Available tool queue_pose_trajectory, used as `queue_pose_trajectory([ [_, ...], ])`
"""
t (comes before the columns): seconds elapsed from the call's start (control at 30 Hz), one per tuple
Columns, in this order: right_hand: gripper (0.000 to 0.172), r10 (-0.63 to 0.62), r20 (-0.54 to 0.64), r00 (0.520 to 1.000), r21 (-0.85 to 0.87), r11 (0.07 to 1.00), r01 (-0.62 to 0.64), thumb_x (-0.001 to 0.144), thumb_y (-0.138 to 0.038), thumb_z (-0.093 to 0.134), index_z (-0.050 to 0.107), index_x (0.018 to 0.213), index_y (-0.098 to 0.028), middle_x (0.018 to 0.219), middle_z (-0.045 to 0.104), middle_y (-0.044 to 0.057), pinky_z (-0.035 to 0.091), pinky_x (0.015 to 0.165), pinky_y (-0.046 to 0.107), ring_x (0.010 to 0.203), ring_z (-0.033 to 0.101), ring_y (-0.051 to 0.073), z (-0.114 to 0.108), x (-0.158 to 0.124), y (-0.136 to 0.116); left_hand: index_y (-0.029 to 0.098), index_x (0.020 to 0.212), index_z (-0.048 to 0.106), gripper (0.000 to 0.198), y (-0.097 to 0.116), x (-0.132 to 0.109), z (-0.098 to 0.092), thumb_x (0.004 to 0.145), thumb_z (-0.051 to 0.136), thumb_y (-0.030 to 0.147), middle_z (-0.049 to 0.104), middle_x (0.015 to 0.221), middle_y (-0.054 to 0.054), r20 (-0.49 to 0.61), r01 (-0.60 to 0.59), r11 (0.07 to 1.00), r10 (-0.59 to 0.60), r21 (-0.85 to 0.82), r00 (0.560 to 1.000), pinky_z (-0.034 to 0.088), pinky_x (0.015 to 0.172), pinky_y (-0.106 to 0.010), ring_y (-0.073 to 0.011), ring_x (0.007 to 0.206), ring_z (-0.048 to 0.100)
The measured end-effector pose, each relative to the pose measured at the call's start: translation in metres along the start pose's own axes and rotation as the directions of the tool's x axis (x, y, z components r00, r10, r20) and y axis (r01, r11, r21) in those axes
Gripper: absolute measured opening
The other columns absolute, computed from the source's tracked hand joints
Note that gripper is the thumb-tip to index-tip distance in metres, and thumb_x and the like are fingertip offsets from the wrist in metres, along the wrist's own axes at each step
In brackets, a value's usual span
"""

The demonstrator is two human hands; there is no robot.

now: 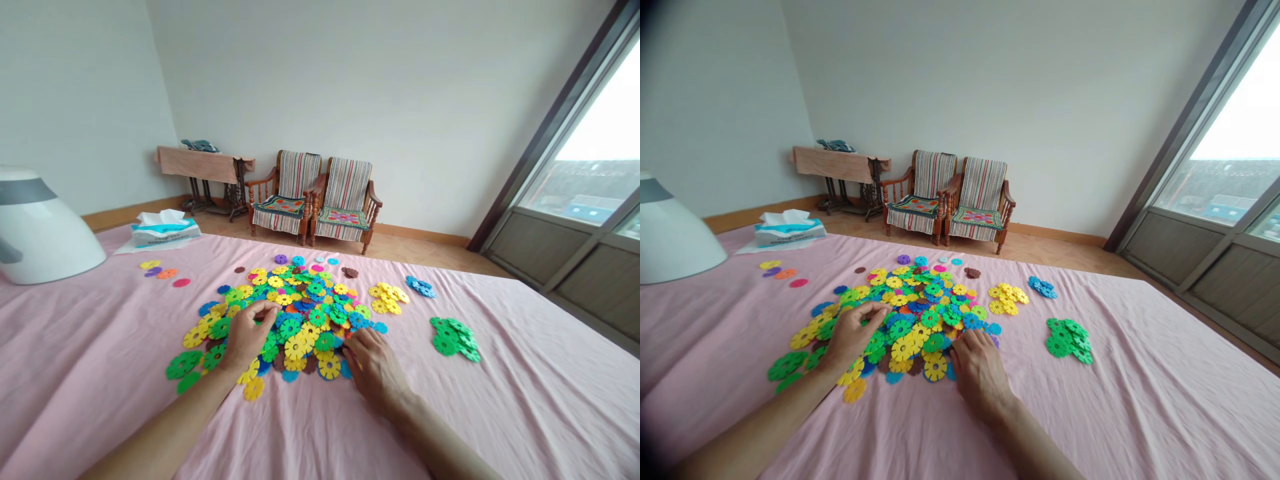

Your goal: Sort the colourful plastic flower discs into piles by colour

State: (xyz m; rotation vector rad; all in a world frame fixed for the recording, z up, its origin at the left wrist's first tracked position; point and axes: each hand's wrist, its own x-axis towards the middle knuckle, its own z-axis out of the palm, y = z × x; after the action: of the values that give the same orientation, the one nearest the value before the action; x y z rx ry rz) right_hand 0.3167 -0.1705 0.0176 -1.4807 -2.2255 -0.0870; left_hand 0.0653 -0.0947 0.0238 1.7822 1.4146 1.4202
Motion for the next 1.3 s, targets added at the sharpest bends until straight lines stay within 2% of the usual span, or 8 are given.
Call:
queue_pose_trajectory([
  [0.17, 0.027, 0.077, -0.089, 0.993, 0.062, 0.995, -0.072, 0.094, -0.021, 0.04, 0.064, 0.082, -0.02, 0.081, 0.062, 0.007, 0.041, 0.072, 0.03, 0.078, 0.056, 0.019, 0.001, -0.002, 0.003, 0.018, 0.074, 0.07, 0.027, 0.0, 0.0, 0.0, 0.074, 0.058, 0.043, 0.075, 0.078, -0.005, 0.006, 0.004, 1.0, -0.004, 0.003, 1.0, 0.054, 0.072, -0.032, -0.0234, 0.075, 0.069],
  [0.33, 0.022, 0.312, -0.148, 0.939, 0.269, 0.926, -0.266, 0.09, -0.027, 0.043, 0.063, 0.084, -0.019, 0.075, 0.064, 0.003, 0.042, 0.063, 0.026, 0.067, 0.058, 0.016, -0.003, 0.009, 0.022, 0.018, 0.076, 0.07, 0.027, 0.0, 0.0, 0.001, 0.075, 0.057, 0.042, 0.074, 0.079, -0.005, 0.011, 0.003, 1.0, -0.003, 0.0, 1.0, 0.054, 0.072, -0.032, -0.0233, 0.077, 0.069],
  [0.47, 0.021, 0.511, -0.139, 0.848, 0.297, 0.839, -0.456, 0.083, -0.03, 0.047, 0.063, 0.074, -0.019, 0.067, 0.065, 0.002, 0.04, 0.057, 0.025, 0.061, 0.059, 0.015, -0.008, 0.043, 0.055, 0.019, 0.075, 0.07, 0.025, 0.0, -0.001, 0.001, 0.077, 0.056, 0.04, 0.074, 0.079, -0.004, 0.016, 0.002, 1.0, -0.002, -0.001, 1.0, 0.054, 0.072, -0.031, -0.023, 0.077, 0.069],
  [0.73, 0.02, 0.688, -0.075, 0.722, 0.205, 0.719, -0.664, 0.083, -0.022, 0.051, 0.067, 0.075, -0.015, 0.073, 0.068, 0.007, 0.042, 0.058, 0.027, 0.072, 0.063, 0.02, 0.009, 0.127, 0.108, 0.018, 0.076, 0.07, 0.025, -0.001, -0.001, 0.0, 0.077, 0.056, 0.039, 0.074, 0.078, -0.004, 0.015, -0.006, 1.0, 0.006, 0.0, 1.0, 0.054, 0.07, -0.03, -0.022, 0.076, 0.069],
  [0.93, 0.03, 0.771, 0.012, 0.636, 0.169, 0.626, -0.762, 0.091, -0.036, 0.056, 0.057, 0.113, -0.016, 0.112, 0.061, 0.006, 0.053, 0.081, 0.038, 0.094, 0.061, 0.018, 0.038, 0.161, 0.117, 0.018, 0.076, 0.069, 0.024, 0.0, -0.003, 0.0, 0.079, 0.054, 0.037, 0.073, 0.079, -0.003, 0.018, -0.006, 1.0, 0.006, 0.018, 1.0, 0.053, 0.072, -0.029, -0.0204, 0.077, 0.069],
  [1.0, 0.031, 0.777, 0.019, 0.629, 0.168, 0.618, -0.768, 0.091, -0.036, 0.055, 0.057, 0.115, -0.016, 0.115, 0.059, 0.007, 0.053, 0.082, 0.038, 0.096, 0.061, 0.018, 0.044, 0.165, 0.118, 0.018, 0.076, 0.069, 0.024, 0.0, -0.003, 0.0, 0.079, 0.054, 0.036, 0.073, 0.078, -0.003, 0.022, -0.008, 1.0, 0.007, 0.023, 1.0, 0.053, 0.072, -0.028, -0.0202, 0.077, 0.069],
  [1.13, 0.021, 0.76, -0.021, 0.65, 0.166, 0.643, -0.747, 0.09, -0.03, 0.054, 0.066, 0.098, -0.014, 0.097, 0.067, 0.008, 0.05, 0.072, 0.032, 0.086, 0.064, 0.019, 0.039, 0.157, 0.119, 0.018, 0.076, 0.069, 0.024, 0.0, -0.003, 0.0, 0.079, 0.054, 0.036, 0.073, 0.079, -0.003, 0.026, -0.011, 1.0, 0.01, 0.028, 1.0, 0.053, 0.072, -0.028, -0.0201, 0.077, 0.069],
  [1.3, 0.024, 0.624, -0.084, 0.777, 0.174, 0.777, -0.605, 0.08, -0.021, 0.049, 0.072, 0.085, -0.017, 0.081, 0.071, 0.007, 0.042, 0.063, 0.026, 0.077, 0.065, 0.02, 0.022, 0.112, 0.109, 0.018, 0.077, 0.07, 0.024, -0.001, -0.002, 0.0, 0.078, 0.055, 0.036, 0.074, 0.08, -0.003, 0.038, -0.011, 1.0, 0.01, 0.024, 0.999, 0.053, 0.073, -0.029, -0.0203, 0.077, 0.069],
])
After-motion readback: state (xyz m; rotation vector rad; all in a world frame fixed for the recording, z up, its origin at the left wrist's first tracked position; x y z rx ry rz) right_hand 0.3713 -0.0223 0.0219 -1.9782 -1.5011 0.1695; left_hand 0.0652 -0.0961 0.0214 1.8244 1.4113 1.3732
